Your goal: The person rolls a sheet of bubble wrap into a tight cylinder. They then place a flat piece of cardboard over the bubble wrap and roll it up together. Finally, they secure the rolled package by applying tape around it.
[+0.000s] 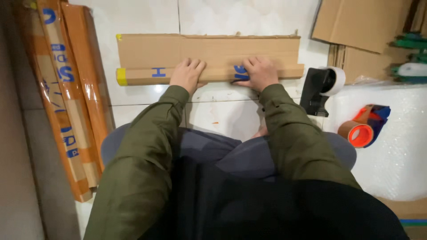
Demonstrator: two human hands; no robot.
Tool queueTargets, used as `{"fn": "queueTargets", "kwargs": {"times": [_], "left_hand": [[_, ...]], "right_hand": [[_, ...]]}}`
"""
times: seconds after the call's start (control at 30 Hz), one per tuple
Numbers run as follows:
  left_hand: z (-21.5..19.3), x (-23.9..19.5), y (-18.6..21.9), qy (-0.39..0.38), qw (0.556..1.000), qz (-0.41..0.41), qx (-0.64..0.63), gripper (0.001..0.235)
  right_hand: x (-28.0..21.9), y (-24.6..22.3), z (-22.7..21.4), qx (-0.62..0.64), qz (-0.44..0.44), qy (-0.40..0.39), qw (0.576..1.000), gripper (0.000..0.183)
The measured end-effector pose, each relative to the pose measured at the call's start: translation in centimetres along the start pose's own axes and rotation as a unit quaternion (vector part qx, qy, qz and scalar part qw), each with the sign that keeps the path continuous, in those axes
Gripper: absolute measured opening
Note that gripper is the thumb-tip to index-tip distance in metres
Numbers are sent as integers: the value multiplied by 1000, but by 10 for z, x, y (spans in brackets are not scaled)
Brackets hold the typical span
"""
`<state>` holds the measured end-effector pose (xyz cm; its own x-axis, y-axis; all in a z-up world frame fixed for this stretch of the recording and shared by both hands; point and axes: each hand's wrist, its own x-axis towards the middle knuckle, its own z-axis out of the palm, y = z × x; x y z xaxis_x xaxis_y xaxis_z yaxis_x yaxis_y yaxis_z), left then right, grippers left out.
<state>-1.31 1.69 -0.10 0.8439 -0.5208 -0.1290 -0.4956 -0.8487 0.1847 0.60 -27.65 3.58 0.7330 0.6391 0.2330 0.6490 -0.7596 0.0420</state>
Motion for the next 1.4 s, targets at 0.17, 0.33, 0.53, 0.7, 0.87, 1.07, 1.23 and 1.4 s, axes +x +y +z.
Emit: {"fn": "queueTargets", "kwargs": {"times": [0.17, 0.33, 0.53, 0.7, 0.87, 1.07, 1.23, 1.4], "left_hand": [[-13, 3, 4, -7, 1000, -13, 0, 65], [-12, 7, -2, -8, 1000, -7, 2, 66], [-35, 15, -13, 4, 1000, 3, -13, 68], [-40, 31, -31, 1, 977, 51, -205, 56], [-50, 35, -31, -30, 978, 26, -206, 54], [-33, 28, -22, -44, 991, -14, -122, 51], [-25, 6, -8, 69, 996, -29, 57, 68], [-13, -13, 3, 136, 986, 35, 84, 57]], "right_hand": [[-28, -9, 45, -100, 28, 118, 987, 65], [-6, -5, 22, -119, -62, 196, 971, 58], [11, 5, 5, -67, -84, 139, 984, 52], [17, 16, 7, 21, -57, 49, 997, 52], [10, -7, 7, -45, -4, 82, 996, 62], [17, -6, 13, -64, -23, 104, 992, 56], [22, 2, 14, -64, -35, 102, 992, 61], [-3, -25, -8, -60, -36, 79, 994, 58]]}}
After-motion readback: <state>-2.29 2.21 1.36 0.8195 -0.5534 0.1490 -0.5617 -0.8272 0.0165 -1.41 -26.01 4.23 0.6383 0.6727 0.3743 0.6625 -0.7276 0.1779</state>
